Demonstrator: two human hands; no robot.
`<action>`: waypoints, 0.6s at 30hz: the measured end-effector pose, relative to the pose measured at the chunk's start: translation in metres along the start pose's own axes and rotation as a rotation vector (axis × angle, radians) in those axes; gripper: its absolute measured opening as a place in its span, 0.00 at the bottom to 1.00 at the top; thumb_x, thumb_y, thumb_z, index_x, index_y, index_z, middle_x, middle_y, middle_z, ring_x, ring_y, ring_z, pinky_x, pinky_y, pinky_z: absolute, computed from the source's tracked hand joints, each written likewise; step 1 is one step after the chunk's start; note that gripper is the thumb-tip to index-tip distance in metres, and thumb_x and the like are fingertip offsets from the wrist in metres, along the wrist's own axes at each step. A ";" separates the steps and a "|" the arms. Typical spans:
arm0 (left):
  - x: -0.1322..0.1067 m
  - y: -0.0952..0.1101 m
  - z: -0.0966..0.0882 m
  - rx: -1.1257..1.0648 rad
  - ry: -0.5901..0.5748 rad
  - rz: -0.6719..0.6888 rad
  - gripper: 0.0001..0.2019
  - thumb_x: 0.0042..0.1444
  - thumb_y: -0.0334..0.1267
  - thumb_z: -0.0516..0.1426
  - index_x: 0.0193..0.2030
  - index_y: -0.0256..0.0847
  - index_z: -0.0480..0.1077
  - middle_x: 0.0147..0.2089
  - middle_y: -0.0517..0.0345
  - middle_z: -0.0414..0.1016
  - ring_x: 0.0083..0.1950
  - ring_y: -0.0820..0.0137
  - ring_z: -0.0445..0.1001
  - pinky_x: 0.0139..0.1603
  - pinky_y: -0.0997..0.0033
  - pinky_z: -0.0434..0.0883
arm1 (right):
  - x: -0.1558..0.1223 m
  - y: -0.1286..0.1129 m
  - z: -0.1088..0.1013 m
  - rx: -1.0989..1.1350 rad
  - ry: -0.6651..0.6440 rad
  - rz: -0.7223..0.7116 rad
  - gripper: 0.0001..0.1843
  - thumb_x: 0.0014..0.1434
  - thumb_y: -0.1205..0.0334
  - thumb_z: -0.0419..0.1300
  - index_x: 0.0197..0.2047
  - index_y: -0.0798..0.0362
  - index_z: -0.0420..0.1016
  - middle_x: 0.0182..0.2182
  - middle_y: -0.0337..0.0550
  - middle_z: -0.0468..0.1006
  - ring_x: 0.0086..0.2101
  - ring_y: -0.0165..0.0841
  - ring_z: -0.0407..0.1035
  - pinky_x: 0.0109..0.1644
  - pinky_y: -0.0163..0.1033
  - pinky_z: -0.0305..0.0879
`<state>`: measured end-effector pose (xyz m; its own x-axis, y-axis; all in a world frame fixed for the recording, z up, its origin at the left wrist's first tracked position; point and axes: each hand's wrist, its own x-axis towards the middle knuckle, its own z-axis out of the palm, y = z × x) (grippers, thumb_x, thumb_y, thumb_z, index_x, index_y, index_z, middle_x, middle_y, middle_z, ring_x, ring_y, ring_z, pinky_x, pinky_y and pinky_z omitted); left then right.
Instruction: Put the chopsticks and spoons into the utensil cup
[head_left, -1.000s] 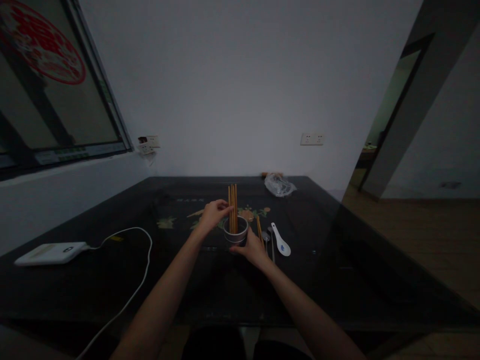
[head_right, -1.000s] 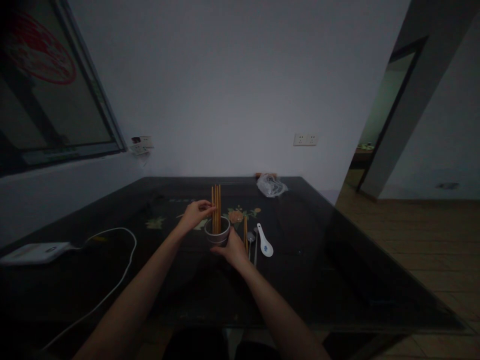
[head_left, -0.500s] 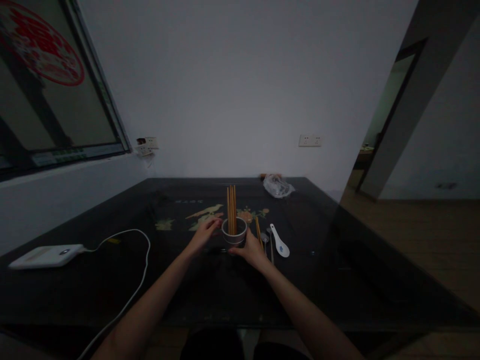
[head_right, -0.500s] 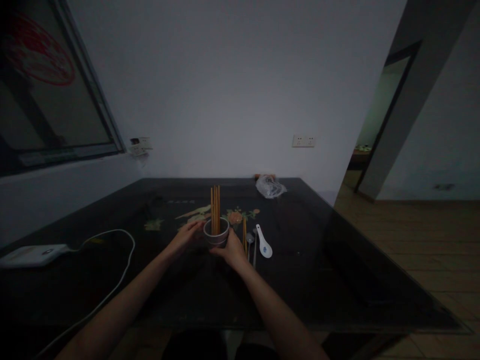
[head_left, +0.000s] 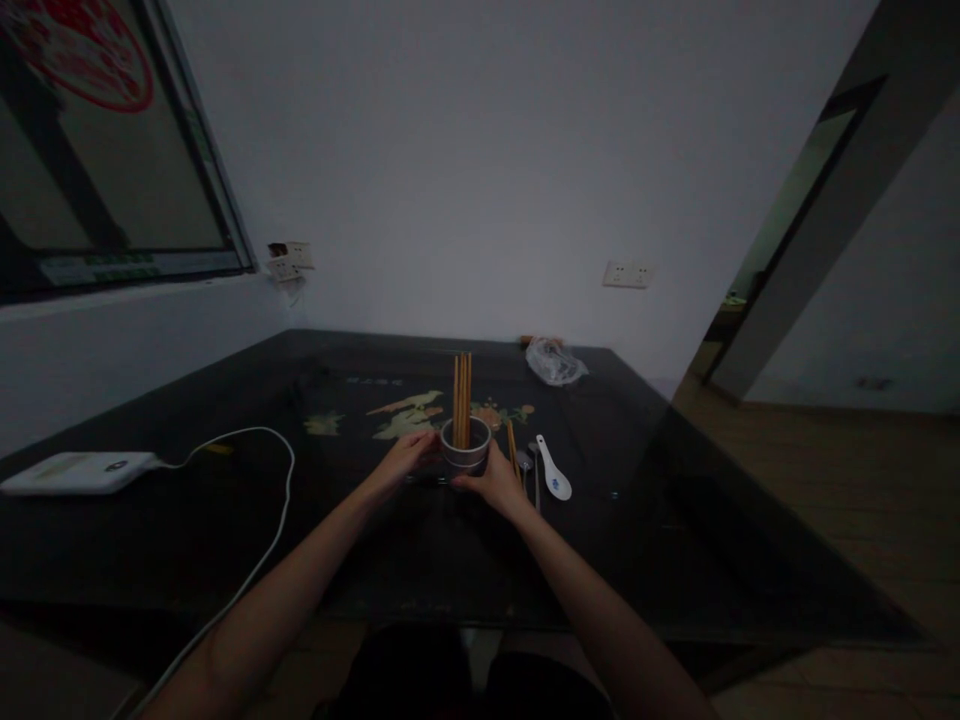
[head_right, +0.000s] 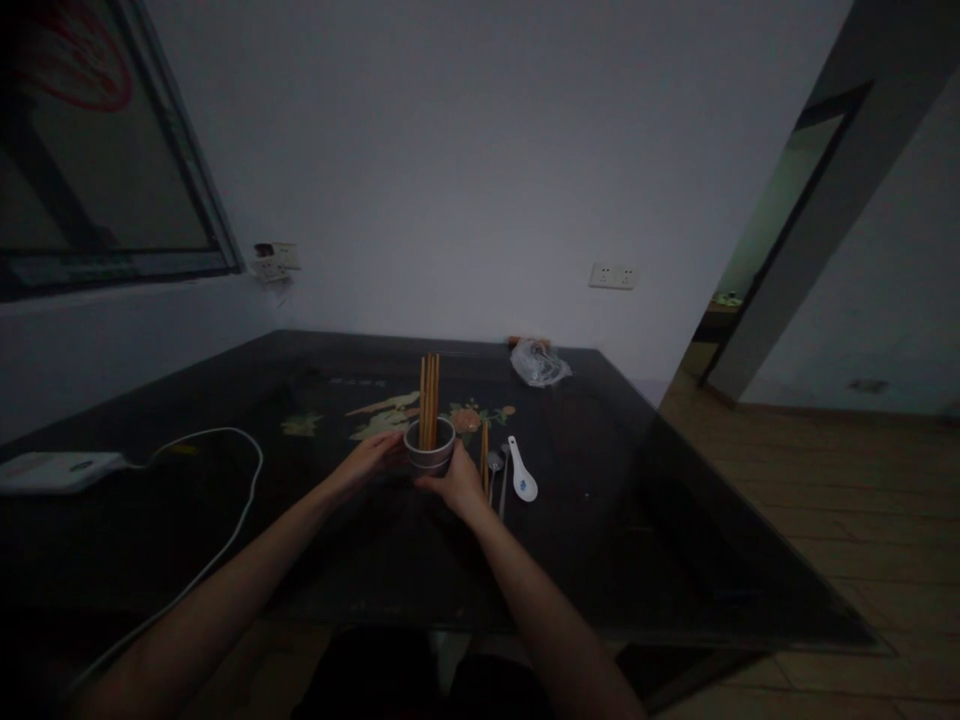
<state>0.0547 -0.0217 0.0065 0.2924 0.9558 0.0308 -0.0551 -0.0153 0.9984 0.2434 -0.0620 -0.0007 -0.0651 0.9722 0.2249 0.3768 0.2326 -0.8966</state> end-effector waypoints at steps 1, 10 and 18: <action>0.000 0.000 0.000 -0.003 0.000 0.004 0.23 0.48 0.54 0.60 0.42 0.36 0.73 0.48 0.45 0.76 0.51 0.60 0.73 0.50 0.62 0.71 | 0.000 -0.001 0.000 0.000 0.003 -0.002 0.44 0.35 0.64 0.72 0.55 0.54 0.60 0.51 0.50 0.72 0.51 0.41 0.66 0.54 0.45 0.62; 0.012 -0.012 -0.006 0.040 0.000 0.065 0.24 0.48 0.56 0.59 0.41 0.36 0.73 0.44 0.49 0.77 0.48 0.60 0.73 0.50 0.60 0.69 | 0.000 0.002 0.003 0.001 0.018 -0.048 0.43 0.34 0.64 0.71 0.54 0.54 0.60 0.52 0.51 0.71 0.53 0.42 0.65 0.57 0.46 0.60; 0.006 0.005 -0.003 0.153 0.179 0.268 0.18 0.52 0.52 0.56 0.38 0.37 0.72 0.38 0.52 0.76 0.41 0.64 0.74 0.42 0.64 0.71 | 0.015 0.010 -0.027 0.108 -0.078 -0.088 0.48 0.28 0.67 0.72 0.56 0.52 0.62 0.50 0.49 0.71 0.48 0.41 0.69 0.51 0.46 0.66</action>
<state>0.0528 -0.0155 0.0110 0.1145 0.9478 0.2975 0.0406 -0.3037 0.9519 0.2716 -0.0460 0.0041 -0.1667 0.9461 0.2777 0.2654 0.3142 -0.9115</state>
